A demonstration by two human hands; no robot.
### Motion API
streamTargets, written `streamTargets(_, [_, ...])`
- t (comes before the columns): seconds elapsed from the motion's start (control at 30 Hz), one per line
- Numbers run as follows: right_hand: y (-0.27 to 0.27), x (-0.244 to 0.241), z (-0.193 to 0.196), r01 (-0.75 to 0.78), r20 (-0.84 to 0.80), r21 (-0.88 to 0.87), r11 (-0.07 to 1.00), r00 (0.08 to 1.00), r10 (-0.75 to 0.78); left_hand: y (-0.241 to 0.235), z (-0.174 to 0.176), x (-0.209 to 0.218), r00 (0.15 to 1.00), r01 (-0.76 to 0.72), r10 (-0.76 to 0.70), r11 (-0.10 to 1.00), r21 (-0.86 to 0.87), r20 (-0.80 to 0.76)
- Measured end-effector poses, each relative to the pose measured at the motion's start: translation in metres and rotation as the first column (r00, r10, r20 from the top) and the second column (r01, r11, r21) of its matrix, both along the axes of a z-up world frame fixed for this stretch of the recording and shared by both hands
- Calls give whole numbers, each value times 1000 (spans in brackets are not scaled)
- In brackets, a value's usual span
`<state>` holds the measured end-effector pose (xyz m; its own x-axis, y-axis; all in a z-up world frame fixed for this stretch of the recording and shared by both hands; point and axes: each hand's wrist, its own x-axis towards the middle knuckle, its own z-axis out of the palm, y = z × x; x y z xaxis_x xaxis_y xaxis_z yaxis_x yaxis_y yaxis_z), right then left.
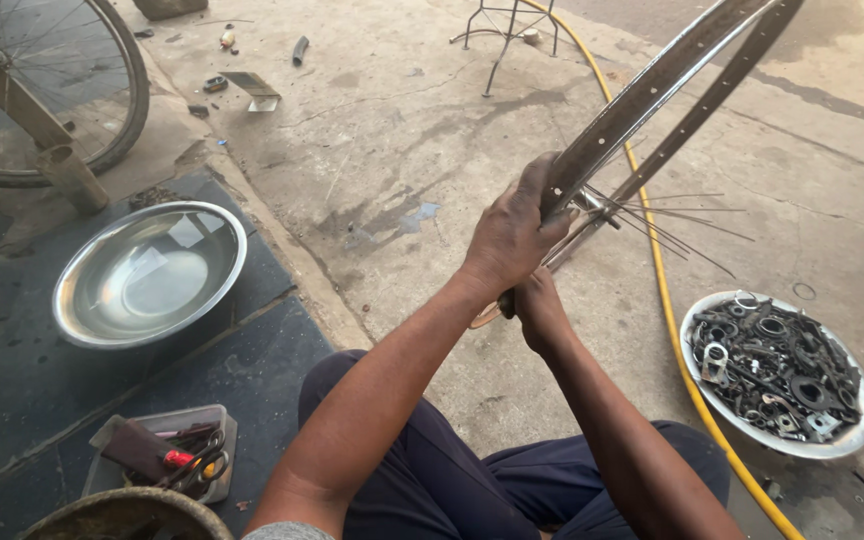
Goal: The person sits on the ground and uses a small wrench to tighten the nipples on the spokes of a bicycle wheel. They rotate the wheel to access different spokes and continue tightening them throughout the clip.
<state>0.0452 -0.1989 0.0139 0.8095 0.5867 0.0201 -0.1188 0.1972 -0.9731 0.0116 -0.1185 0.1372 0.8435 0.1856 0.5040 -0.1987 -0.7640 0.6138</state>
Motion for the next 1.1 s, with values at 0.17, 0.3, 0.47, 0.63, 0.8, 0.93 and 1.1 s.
streamTargets(0.17, [4, 7, -3, -219, -214, 317, 923, 931, 295, 9, 0, 2, 996, 5, -6, 1000, 9, 91])
streamTargets(0.3, [2, 22, -9, -330, -153, 261, 907, 913, 377, 10, 3, 5, 1000, -27, 27, 999, 37, 2])
streamTargets(0.47, [4, 29, -9, -351, -80, 324, 878, 915, 396, 12, 6, 9, 997, -49, 50, 999, 5, -53])
streamTargets(0.63, [2, 20, 3, -361, -55, 319, 876, 916, 398, 12, 7, 7, 999, -38, 38, 999, -2, 14])
streamTargets(0.8, [-6, 18, 6, -365, -85, 432, 825, 894, 440, 7, 4, 6, 999, -48, 48, 999, 8, 25])
streamTargets(0.93, [-1, 23, 4, -277, -173, 372, 886, 917, 359, 4, 7, 7, 999, -45, 45, 999, -4, 5])
streamTargets(1.1, [14, 14, 14, -36, -227, 364, 931, 966, 126, 6, 10, 11, 998, -41, 39, 999, -30, -58])
